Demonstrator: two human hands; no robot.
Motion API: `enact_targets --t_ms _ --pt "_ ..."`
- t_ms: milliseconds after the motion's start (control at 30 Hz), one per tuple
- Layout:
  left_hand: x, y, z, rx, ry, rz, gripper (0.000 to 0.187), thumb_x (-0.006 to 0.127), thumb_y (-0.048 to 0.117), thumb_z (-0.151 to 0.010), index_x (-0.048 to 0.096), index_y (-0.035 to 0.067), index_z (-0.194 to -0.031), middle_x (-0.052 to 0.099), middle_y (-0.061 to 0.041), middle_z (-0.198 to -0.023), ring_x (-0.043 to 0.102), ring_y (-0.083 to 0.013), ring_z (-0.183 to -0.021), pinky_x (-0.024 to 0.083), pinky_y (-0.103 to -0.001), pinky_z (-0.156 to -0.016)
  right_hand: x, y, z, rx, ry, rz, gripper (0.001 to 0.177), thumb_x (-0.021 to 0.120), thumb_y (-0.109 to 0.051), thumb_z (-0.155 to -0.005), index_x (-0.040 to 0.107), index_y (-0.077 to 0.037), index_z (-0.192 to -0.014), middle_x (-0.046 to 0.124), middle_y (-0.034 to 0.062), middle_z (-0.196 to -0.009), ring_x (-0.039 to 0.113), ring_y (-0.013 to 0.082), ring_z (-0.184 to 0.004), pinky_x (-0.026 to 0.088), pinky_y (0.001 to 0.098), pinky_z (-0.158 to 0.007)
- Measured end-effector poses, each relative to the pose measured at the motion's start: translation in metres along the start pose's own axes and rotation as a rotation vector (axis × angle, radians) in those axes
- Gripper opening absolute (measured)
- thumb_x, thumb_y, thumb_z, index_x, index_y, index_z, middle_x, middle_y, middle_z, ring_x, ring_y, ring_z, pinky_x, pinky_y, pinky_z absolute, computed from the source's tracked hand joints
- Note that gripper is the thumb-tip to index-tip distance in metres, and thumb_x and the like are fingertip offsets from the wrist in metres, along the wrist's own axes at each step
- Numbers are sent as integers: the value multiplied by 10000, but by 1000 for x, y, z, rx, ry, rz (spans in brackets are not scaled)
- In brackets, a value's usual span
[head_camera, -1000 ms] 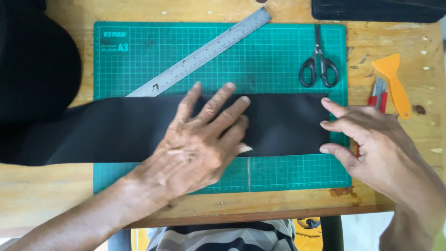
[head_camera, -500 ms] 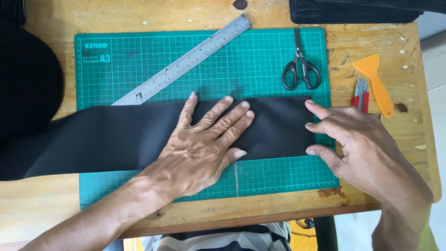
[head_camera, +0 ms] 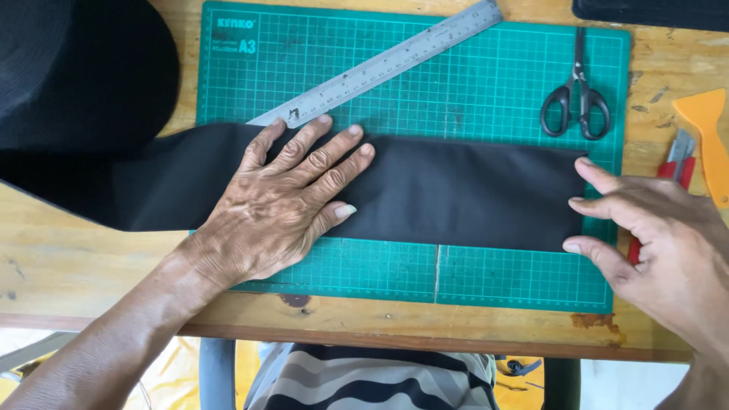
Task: The person cuts a piece of black fabric using scissors and a ruler on a green cutting mat. They then fold the fabric and measure it with a metal ruler before using a utility knife to trim the edge.
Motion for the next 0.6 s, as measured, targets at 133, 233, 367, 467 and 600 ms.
enact_targets --t_ms 133,233,367,467,600 --pt "-10 0 5 9 68 -10 573 349 457 -1129 333 207 -1645 344 -20 -1701 319 -310 -1569 147 -546 -1243 4 3 2 -13 21 -52 350 818 -185 -800 766 -23 -1105 697 144 -1468 674 293 -1231 511 401 -1044" --pt "-13 1 5 11 89 -18 576 392 463 -1122 363 203 -1636 379 -33 -1686 349 -321 -1553 183 -616 -1204 2 0 2 -71 53 -79 383 834 -172 -791 753 25 -1110 694 217 -1462 675 329 -1263 506 435 -1093" --pt "-14 2 5 5 111 -47 579 413 475 -1116 390 207 -1628 396 -26 -1678 368 -317 -1544 220 -631 -1196 0 -2 0 -46 22 -52 385 827 -177 -790 755 17 -1114 688 199 -1475 677 318 -1253 523 431 -1053" --pt "-14 2 5 16 108 -47 592 376 495 -1119 389 199 -1632 390 -35 -1682 372 -329 -1544 216 -629 -1199 3 1 0 -14 -8 -22 376 822 -190 -791 762 -2 -1111 687 170 -1487 680 311 -1237 528 426 -1023" --pt "-14 2 6 22 78 -48 637 342 537 -1104 367 192 -1638 361 -50 -1693 356 -342 -1548 208 -625 -1199 1 0 0 -38 20 -74 381 827 -163 -790 750 26 -1112 684 210 -1478 673 325 -1263 522 440 -1051"
Point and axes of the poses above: each hand's wrist, its own z-axis away from the middle knuckle, its own x-axis out of the palm, y = z × x, the point moved 9 cm from there along -z, towards the middle knuckle
